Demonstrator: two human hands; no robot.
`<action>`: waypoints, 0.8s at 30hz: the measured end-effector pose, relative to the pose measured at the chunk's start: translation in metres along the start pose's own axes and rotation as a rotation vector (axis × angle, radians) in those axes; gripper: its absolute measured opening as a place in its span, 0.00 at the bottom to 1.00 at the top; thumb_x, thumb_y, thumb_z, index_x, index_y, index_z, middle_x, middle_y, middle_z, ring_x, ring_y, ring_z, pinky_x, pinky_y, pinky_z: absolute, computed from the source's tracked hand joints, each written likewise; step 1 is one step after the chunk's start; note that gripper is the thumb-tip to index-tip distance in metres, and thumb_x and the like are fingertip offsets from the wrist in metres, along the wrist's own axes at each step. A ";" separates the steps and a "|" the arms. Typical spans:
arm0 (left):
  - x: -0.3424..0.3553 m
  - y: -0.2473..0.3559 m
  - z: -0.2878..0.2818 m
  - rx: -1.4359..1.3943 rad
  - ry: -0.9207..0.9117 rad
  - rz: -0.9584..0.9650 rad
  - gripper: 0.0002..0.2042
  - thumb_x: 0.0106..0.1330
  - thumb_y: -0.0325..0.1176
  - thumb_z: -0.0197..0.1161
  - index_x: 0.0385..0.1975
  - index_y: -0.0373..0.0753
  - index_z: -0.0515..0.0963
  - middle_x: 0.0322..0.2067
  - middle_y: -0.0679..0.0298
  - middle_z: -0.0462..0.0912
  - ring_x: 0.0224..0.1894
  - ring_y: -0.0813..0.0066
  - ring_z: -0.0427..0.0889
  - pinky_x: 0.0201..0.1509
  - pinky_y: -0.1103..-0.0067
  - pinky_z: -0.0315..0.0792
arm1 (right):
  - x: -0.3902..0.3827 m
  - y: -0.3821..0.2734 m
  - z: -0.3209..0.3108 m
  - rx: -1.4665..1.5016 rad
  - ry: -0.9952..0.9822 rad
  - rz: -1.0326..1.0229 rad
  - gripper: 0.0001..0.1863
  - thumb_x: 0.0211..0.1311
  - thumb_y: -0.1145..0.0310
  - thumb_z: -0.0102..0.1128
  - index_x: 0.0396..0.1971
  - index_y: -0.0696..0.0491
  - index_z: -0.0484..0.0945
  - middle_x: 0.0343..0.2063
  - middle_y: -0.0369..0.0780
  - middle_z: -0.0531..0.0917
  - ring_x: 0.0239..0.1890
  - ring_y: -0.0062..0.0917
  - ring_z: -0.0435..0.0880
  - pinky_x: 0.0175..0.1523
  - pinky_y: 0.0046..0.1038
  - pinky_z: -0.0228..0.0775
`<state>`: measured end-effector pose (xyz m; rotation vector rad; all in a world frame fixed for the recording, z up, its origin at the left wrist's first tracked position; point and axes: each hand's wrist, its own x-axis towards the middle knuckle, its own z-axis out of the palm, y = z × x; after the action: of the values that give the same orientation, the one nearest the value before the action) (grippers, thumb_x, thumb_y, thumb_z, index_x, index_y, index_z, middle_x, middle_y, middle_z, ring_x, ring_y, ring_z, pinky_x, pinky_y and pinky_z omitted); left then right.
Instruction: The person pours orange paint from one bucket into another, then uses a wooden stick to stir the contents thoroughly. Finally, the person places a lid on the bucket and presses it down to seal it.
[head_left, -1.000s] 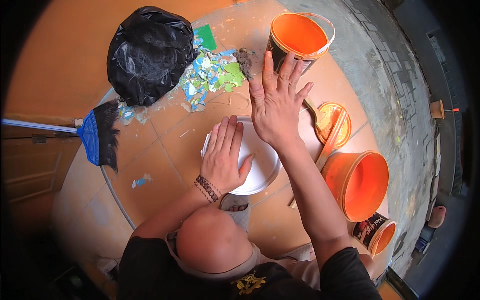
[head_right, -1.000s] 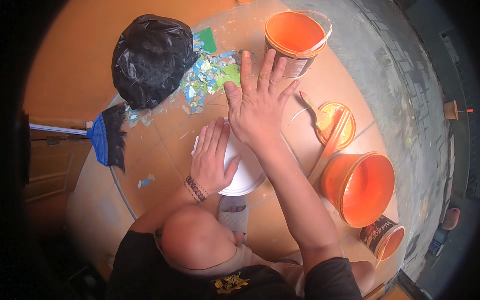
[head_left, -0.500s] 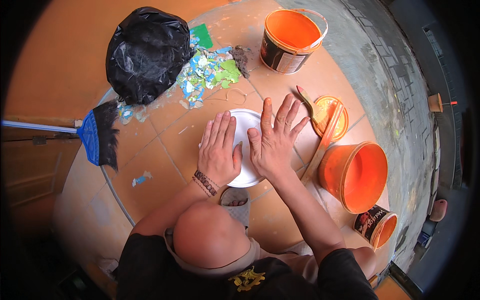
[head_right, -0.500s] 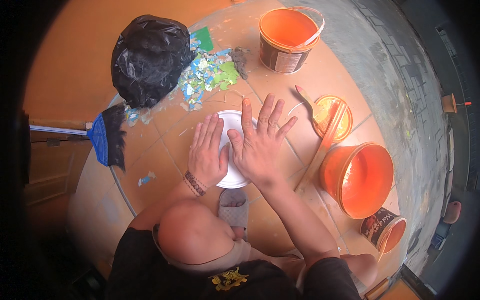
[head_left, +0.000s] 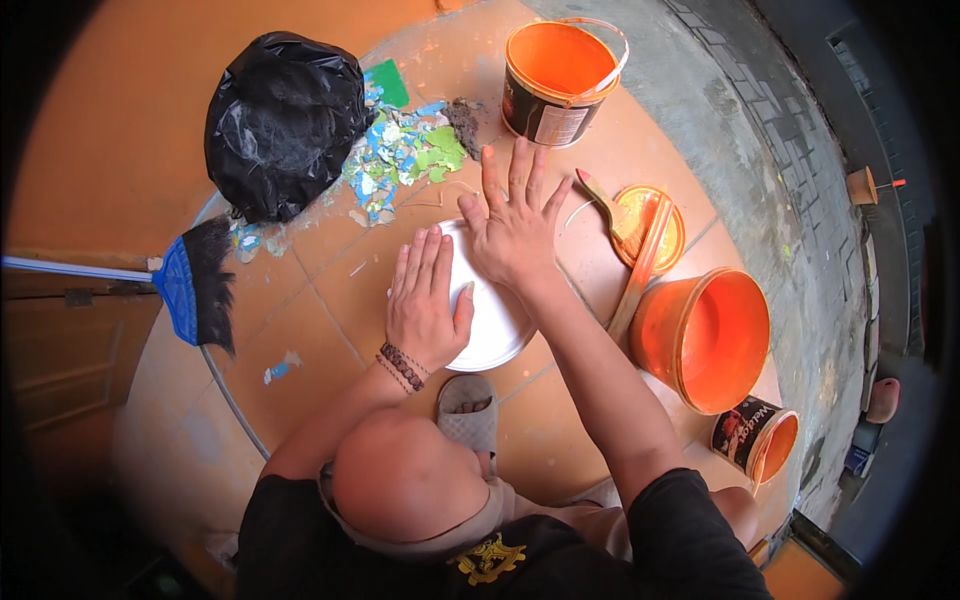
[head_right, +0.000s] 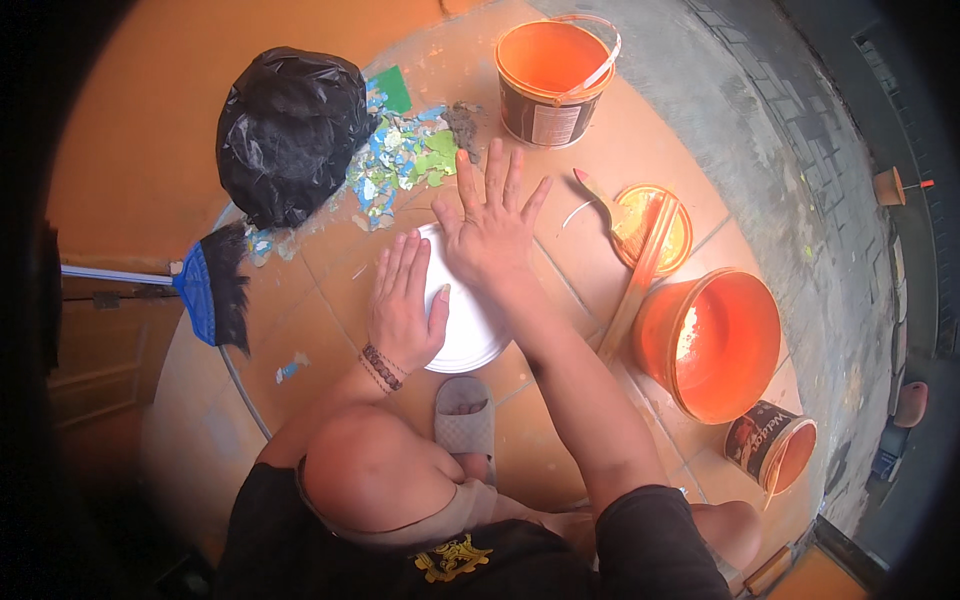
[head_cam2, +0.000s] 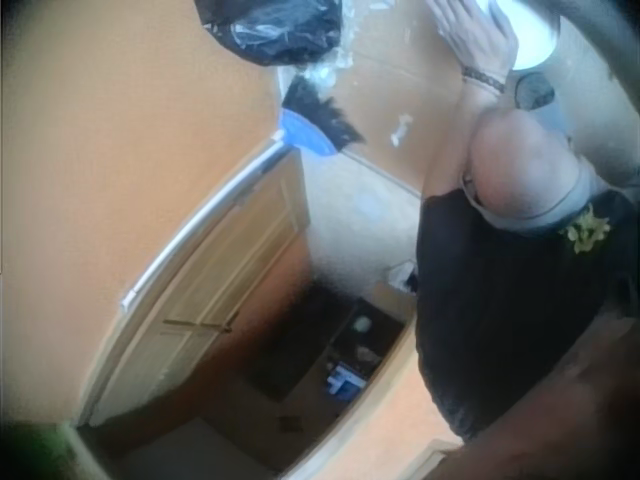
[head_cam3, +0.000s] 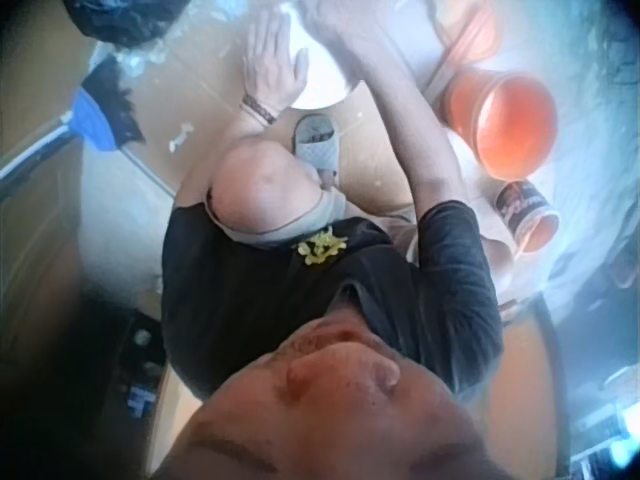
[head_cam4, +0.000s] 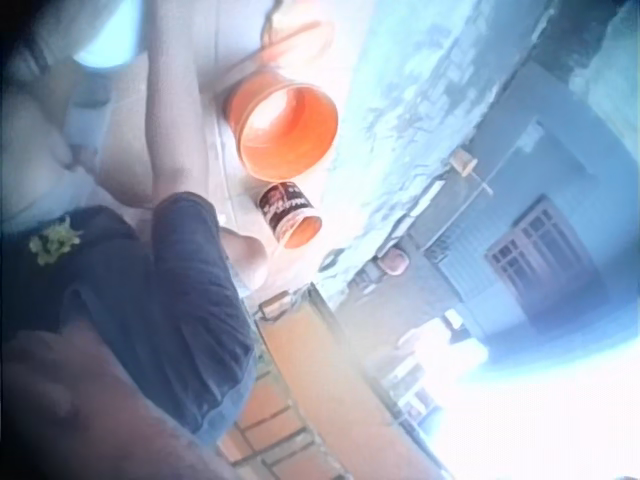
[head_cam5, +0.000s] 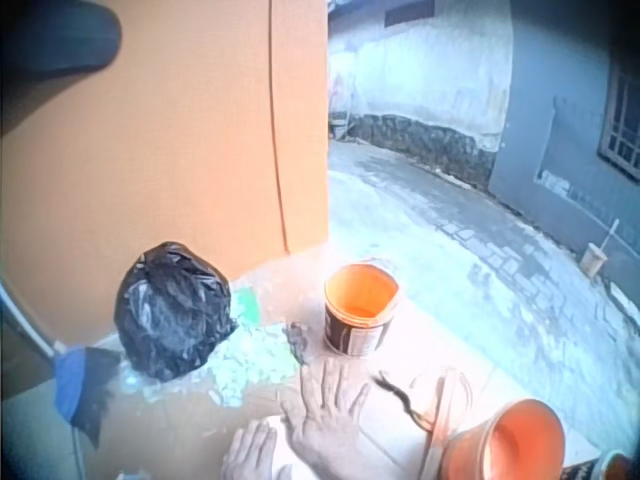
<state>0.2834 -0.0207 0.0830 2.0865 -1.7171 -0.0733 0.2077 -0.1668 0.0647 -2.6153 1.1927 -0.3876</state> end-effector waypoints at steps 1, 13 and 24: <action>0.002 0.000 0.000 -0.001 0.008 -0.002 0.28 0.63 0.36 0.52 0.61 0.26 0.59 0.63 0.43 0.61 0.68 0.47 0.55 0.71 0.58 0.46 | 0.006 -0.001 0.002 -0.008 0.011 0.017 0.36 0.68 0.40 0.25 0.71 0.44 0.43 0.71 0.48 0.35 0.72 0.47 0.27 0.64 0.63 0.13; 0.000 0.001 0.001 0.004 -0.006 -0.013 0.29 0.65 0.39 0.50 0.63 0.28 0.57 0.63 0.44 0.59 0.68 0.48 0.55 0.70 0.58 0.47 | -0.001 -0.011 -0.006 0.069 0.062 0.053 0.35 0.68 0.41 0.32 0.70 0.42 0.45 0.71 0.47 0.35 0.72 0.48 0.27 0.64 0.65 0.14; -0.005 -0.005 0.001 -0.038 0.023 0.013 0.28 0.64 0.37 0.48 0.63 0.29 0.57 0.65 0.47 0.57 0.70 0.49 0.51 0.72 0.60 0.43 | -0.078 -0.023 -0.047 0.119 0.186 0.093 0.35 0.67 0.42 0.35 0.69 0.44 0.51 0.70 0.51 0.40 0.71 0.51 0.32 0.64 0.66 0.17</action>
<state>0.2862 -0.0159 0.0793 2.0408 -1.7028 -0.0767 0.1589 -0.0977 0.1055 -2.4560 1.2997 -0.6737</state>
